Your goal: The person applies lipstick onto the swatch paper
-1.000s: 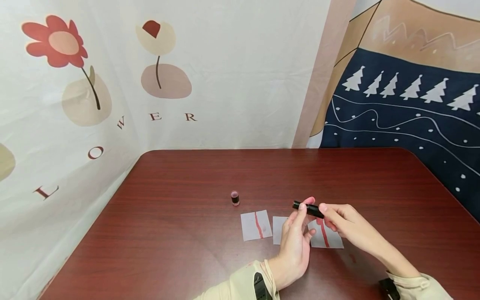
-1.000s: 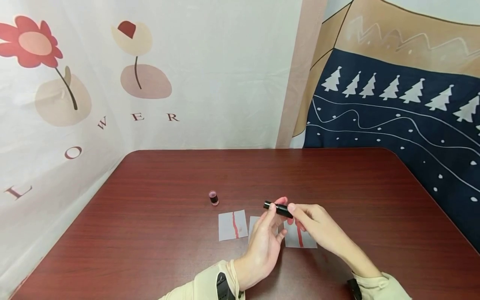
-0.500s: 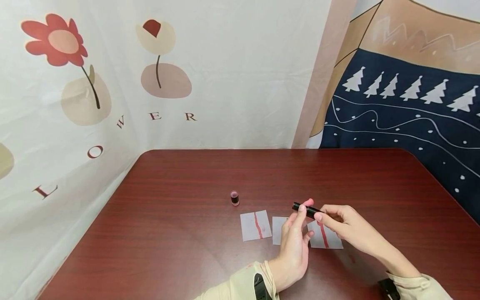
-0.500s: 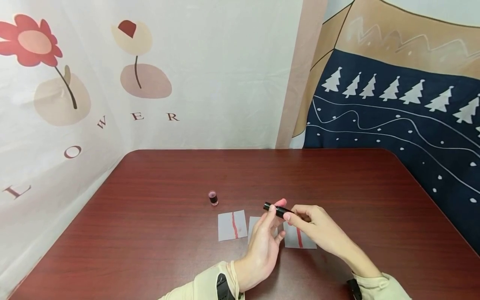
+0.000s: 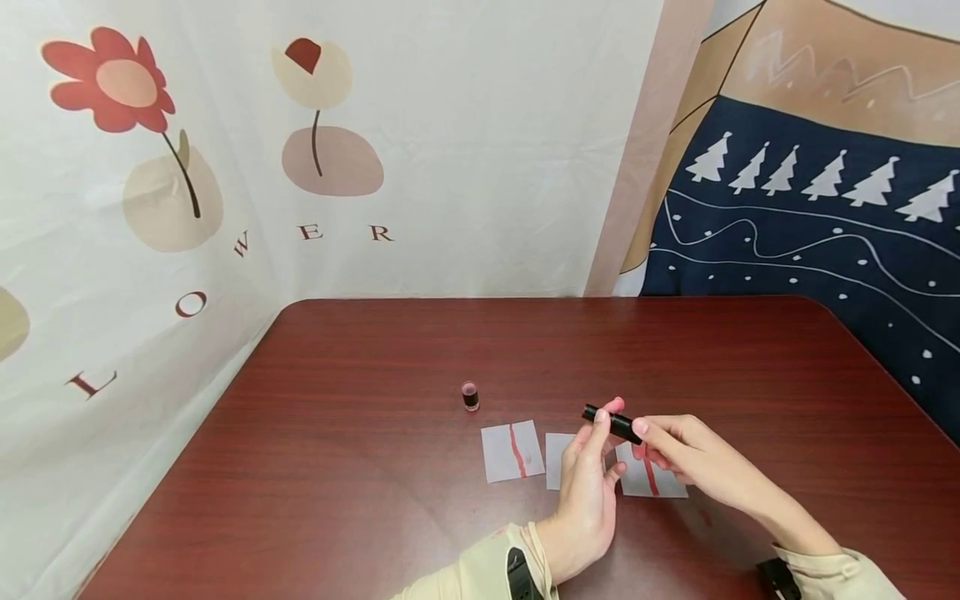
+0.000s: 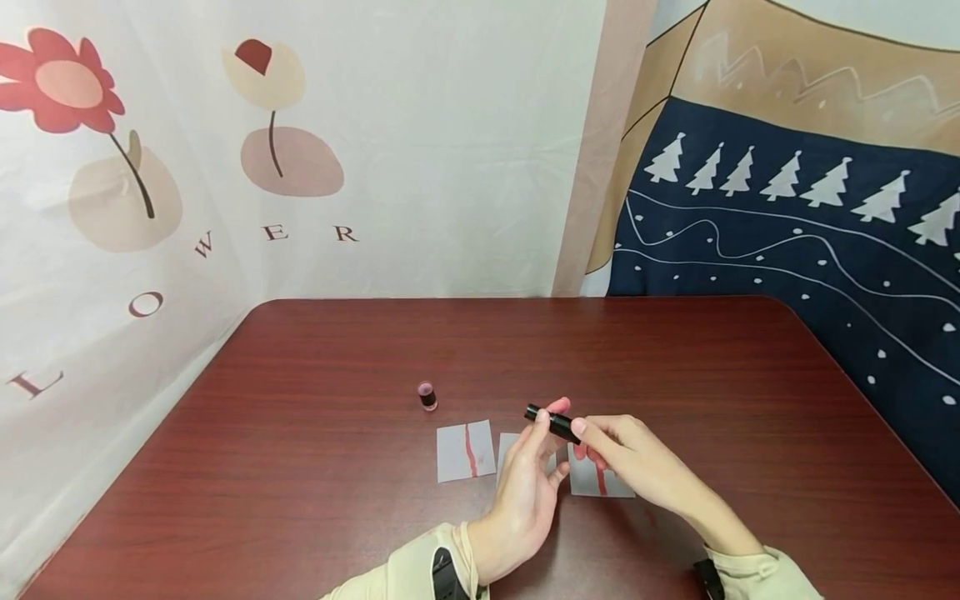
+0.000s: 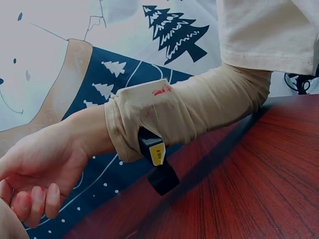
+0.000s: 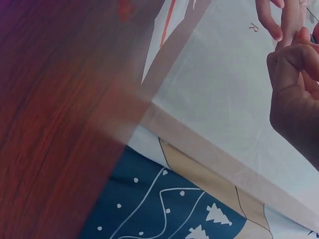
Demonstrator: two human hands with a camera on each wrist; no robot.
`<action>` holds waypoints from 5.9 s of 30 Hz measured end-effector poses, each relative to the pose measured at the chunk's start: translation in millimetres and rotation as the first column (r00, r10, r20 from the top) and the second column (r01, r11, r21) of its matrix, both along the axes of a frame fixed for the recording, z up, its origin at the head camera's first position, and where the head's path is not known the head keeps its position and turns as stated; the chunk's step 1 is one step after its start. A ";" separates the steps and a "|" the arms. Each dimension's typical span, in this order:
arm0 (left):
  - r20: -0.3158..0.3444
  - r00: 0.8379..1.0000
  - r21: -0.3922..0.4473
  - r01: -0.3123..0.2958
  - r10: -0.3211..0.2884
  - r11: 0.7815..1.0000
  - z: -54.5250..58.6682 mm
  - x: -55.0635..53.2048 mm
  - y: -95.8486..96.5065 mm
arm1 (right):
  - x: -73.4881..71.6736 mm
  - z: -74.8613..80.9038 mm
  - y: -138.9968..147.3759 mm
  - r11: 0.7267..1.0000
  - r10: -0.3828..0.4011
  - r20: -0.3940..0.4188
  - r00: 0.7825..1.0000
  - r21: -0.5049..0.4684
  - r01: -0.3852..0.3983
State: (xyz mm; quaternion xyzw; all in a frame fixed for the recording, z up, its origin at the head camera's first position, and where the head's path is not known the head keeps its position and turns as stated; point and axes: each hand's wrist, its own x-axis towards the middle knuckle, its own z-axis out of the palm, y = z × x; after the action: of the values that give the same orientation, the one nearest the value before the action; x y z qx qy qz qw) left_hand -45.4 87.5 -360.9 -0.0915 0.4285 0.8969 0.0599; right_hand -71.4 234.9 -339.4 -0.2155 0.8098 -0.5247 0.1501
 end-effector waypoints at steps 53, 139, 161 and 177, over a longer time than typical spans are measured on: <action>-0.019 0.987 -0.182 0.155 -0.162 0.971 -0.6 2.1 -22.8 | 0.4 -3.1 -1.3 0.999 0.015 -0.056 0.998 -0.035 -0.017; -0.283 0.937 -0.890 -0.178 -0.204 0.420 -15.1 -87.8 -179.6 | -3.8 0.3 5.0 0.997 -0.071 -0.062 0.996 0.035 0.073; -0.420 0.809 -0.848 -0.189 -0.410 0.496 27.0 -50.9 -155.0 | -3.4 -2.9 4.9 0.996 -0.087 -0.075 0.993 0.003 0.087; -0.430 0.722 -0.832 -0.085 -0.542 0.547 41.5 -34.3 -139.5 | -3.4 -3.8 3.7 0.996 -0.086 -0.114 0.990 -0.009 0.085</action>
State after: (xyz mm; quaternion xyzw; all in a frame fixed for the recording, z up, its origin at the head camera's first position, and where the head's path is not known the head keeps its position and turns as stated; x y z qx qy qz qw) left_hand -79.7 -52.1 -319.4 0.2689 0.7877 0.5541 -0.0146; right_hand -74.8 238.6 -343.1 -0.2105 0.8245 -0.5191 0.0805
